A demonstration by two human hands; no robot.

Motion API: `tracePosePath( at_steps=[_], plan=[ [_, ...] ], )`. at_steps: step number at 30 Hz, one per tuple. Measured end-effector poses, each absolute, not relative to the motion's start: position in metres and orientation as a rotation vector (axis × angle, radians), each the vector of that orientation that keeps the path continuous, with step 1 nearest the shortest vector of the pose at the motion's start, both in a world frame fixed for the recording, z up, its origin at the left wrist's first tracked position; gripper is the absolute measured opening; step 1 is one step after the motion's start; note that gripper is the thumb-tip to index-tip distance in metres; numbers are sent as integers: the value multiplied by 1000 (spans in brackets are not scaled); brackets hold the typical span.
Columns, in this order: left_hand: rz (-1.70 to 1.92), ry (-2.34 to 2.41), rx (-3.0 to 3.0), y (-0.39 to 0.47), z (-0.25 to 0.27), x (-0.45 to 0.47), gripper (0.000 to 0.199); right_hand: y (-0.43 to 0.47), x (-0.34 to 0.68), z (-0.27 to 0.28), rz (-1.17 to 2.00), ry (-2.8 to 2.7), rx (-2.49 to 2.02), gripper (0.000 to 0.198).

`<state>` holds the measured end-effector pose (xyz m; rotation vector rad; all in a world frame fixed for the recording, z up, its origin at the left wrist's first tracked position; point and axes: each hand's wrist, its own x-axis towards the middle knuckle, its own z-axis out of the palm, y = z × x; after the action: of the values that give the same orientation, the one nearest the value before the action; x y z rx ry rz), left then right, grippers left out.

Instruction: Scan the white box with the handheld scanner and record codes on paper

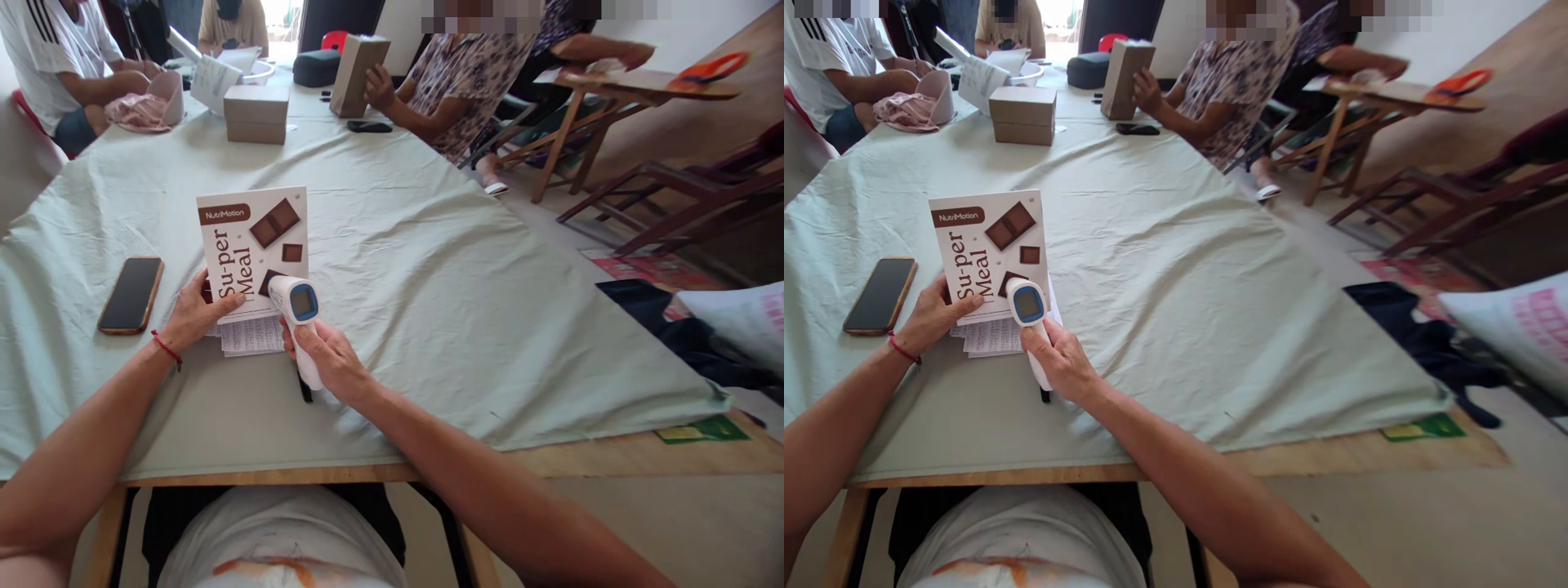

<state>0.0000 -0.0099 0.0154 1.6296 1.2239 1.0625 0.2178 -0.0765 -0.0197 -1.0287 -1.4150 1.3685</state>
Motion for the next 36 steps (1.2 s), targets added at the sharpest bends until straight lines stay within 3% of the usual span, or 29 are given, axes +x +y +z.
tracePosePath(
  at_steps=[11, 24, 36],
  plan=[
    [1024, 1183, 1596, -9, 17, -2, 65, -81, 220, -16, 1272, -1437, -1108, 42],
    [1016, 1227, 1684, -10, 18, -3, 62, -81, 214, 6, 1500, -1330, -1055, 32],
    [1189, 1335, 1558, 1, 12, -15, 59, -88, 230, 16, 1273, -1204, -996, 30]
  ],
)
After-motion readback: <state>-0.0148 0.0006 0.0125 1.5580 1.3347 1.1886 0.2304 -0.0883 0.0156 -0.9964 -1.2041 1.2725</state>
